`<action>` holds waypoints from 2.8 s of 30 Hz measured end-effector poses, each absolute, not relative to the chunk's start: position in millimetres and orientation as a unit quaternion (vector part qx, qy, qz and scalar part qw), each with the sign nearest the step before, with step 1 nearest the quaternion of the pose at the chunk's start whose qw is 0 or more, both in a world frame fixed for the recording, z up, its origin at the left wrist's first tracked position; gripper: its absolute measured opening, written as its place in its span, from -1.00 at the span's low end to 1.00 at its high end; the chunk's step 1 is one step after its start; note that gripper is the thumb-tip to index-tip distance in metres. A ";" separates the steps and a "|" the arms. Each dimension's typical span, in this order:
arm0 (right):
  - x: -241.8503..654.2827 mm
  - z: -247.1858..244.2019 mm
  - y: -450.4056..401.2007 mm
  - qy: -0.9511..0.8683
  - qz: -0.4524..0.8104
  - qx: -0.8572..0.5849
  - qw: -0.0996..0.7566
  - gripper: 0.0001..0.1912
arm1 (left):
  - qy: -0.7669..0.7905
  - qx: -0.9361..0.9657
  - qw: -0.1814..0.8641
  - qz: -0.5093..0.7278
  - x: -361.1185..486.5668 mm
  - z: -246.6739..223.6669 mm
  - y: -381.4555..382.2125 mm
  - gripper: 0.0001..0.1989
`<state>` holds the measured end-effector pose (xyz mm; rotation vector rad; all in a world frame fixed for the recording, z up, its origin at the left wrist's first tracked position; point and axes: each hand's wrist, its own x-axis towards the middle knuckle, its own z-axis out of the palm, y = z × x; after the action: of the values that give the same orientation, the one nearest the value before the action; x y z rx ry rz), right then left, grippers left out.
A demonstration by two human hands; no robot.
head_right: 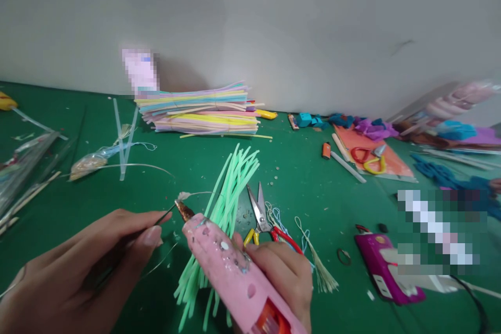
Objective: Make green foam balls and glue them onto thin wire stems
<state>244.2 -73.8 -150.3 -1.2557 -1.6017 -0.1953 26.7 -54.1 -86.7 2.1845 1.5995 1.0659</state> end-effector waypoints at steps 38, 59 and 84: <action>245.2 -156.2 -76.5 -0.635 -0.117 -0.530 0.550 -0.81 | 0.574 0.719 0.112 0.376 32.9 -88.5 -59.5 -0.87; 252.3 -153.3 -80.4 -0.678 -0.086 -0.518 0.515 -0.83 | 0.586 0.718 0.089 0.363 35.3 -87.5 -61.7 -0.85; 239.1 -151.3 -77.9 -0.645 -0.089 -0.531 0.542 -0.88 | 0.560 0.744 0.054 0.359 30.1 -91.9 -54.2 -0.84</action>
<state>239.1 -77.9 -151.3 -1.2613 -1.5324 -0.2118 30.1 -54.2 -91.9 2.2617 1.7030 1.0916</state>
